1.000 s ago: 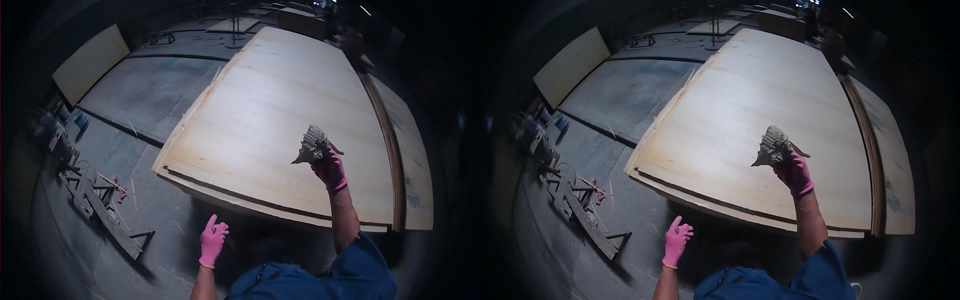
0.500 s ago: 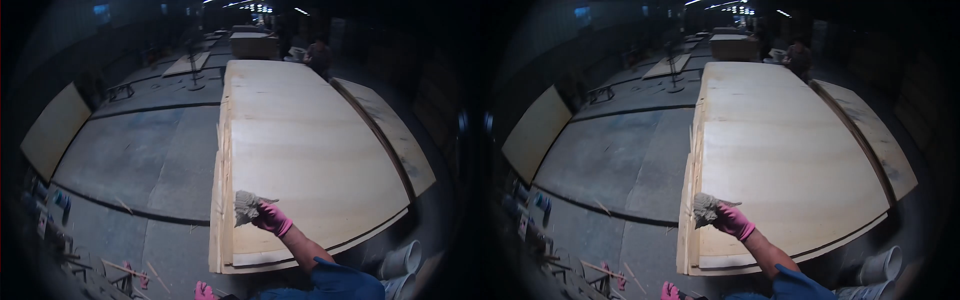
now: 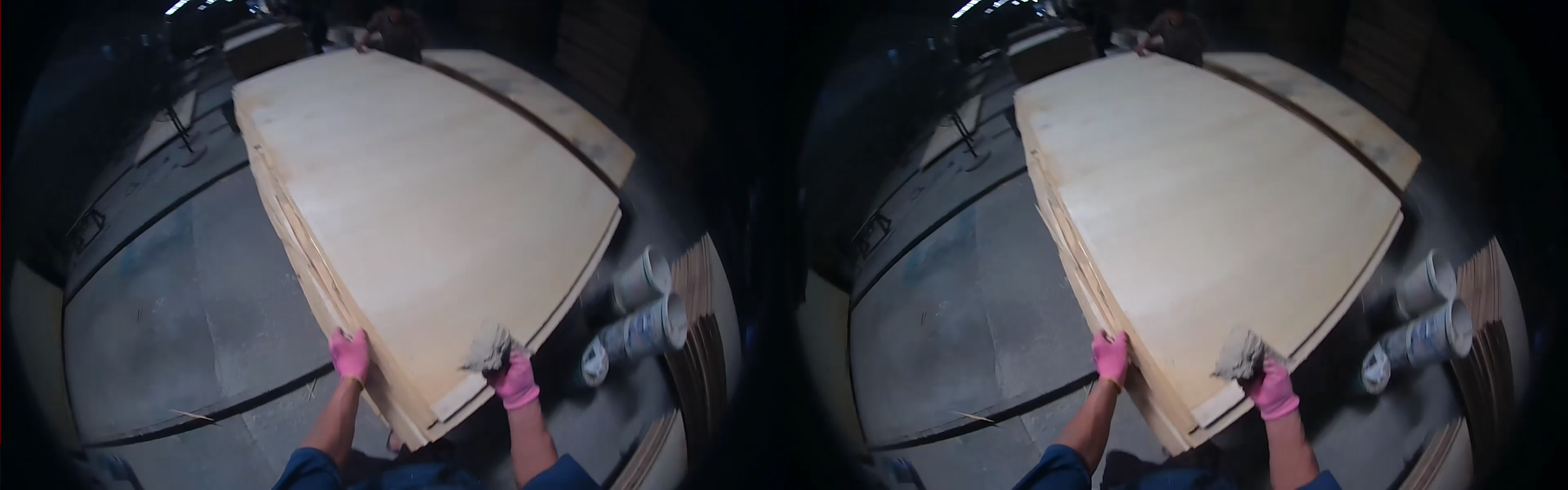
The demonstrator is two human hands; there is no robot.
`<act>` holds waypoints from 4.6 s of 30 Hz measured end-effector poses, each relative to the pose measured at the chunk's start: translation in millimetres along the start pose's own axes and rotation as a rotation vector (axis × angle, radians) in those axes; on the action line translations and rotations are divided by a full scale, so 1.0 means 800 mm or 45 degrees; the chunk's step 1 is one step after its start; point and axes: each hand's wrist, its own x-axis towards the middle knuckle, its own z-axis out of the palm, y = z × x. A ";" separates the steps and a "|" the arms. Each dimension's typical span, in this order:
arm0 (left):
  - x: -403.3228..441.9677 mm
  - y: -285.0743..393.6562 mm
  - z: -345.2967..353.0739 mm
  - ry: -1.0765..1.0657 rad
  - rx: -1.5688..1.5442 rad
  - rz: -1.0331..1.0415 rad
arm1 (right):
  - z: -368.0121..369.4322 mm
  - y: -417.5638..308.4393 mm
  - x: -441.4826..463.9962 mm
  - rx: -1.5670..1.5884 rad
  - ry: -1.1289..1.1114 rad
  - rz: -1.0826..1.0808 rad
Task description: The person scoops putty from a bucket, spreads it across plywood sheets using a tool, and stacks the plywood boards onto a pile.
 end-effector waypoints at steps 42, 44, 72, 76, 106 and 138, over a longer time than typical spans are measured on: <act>0.346 0.195 0.191 -0.488 0.998 1.452 | -0.248 -0.086 0.177 -1.696 0.775 0.612; 0.348 0.189 0.189 -0.484 1.005 1.462 | -0.184 -0.078 0.145 -1.613 0.774 0.700; 0.534 0.118 0.119 -0.349 1.007 1.583 | 0.022 0.020 0.032 -2.056 0.685 0.196; 0.542 0.115 0.119 -0.368 1.013 1.615 | 0.133 0.034 -0.023 -1.662 0.908 0.286; 0.974 0.201 0.120 -0.451 0.991 1.918 | 0.198 0.125 0.169 -0.060 2.259 0.014; 1.289 0.274 0.100 -0.496 1.063 1.716 | 0.443 0.187 0.649 -1.359 1.754 0.091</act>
